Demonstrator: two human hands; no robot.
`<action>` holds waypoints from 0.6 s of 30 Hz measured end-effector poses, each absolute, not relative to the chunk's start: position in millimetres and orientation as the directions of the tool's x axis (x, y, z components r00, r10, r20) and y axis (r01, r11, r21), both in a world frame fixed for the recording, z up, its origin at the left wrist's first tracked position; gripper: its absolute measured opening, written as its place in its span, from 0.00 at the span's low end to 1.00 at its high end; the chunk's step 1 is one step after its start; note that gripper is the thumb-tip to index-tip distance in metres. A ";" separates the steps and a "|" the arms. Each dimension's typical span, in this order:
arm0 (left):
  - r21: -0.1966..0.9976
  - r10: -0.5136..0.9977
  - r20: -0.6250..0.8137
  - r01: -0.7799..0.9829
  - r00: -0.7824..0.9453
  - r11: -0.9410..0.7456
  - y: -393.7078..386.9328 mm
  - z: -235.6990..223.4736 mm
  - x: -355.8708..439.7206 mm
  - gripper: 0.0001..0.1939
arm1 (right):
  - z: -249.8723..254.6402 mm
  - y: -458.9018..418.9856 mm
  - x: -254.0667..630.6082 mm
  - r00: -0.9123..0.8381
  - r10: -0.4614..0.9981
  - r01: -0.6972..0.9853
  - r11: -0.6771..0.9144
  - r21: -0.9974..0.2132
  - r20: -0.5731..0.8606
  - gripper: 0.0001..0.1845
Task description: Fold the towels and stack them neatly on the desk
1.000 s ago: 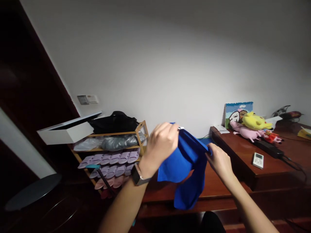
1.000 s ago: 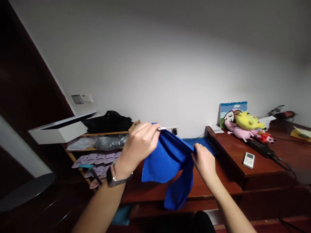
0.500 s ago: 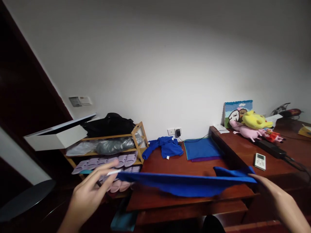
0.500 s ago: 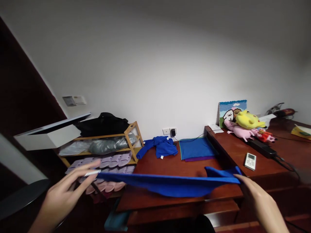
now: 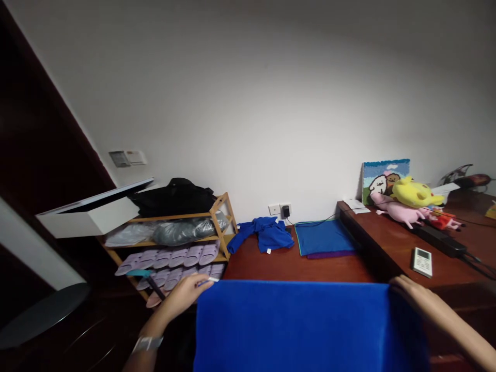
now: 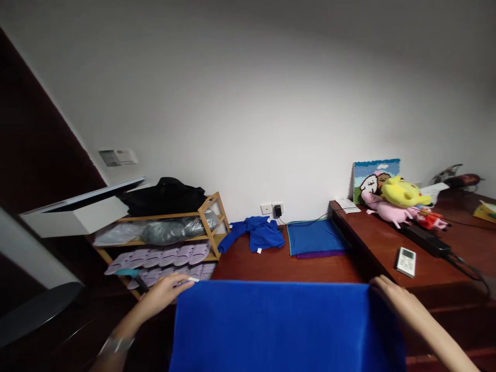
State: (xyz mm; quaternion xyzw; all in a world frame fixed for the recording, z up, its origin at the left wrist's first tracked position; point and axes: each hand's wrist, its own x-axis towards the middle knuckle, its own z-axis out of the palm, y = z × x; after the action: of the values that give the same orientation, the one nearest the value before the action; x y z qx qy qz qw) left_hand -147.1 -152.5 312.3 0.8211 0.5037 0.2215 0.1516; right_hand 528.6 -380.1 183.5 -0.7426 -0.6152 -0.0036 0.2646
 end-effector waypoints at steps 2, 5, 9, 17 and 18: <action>0.447 0.880 0.288 0.760 0.378 -0.473 -127.0 320.6 -136.7 0.20 | 209.8 -349.0 535.6 0.140 0.946 0.907 -0.004 -0.420 0.292 0.20; 0.472 0.844 0.448 0.724 0.294 -0.503 -99.3 335.6 -127.7 0.21 | 249.0 -311.8 546.7 0.067 0.920 0.900 0.111 -0.421 0.386 0.19; 0.566 0.837 0.534 0.686 0.119 -0.458 -87.8 333.4 -135.7 0.24 | 276.6 -293.6 550.8 0.051 0.834 0.889 0.213 -0.405 0.550 0.19; 0.546 0.867 0.484 0.732 0.120 -0.406 -112.2 182.9 -172.3 0.26 | 163.3 -317.2 516.8 0.147 0.883 0.819 0.144 -0.555 0.445 0.19; 0.538 0.873 0.469 0.740 0.136 -0.404 -117.6 156.5 -172.1 0.26 | 137.8 -318.4 510.1 0.159 0.898 0.802 0.125 -0.584 0.410 0.20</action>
State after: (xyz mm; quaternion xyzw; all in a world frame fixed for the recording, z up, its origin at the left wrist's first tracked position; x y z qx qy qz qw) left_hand -172.1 -117.6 156.5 0.7484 0.5387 0.3767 0.0884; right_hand 510.1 -318.4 137.8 -0.6584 -0.6455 0.0630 0.3819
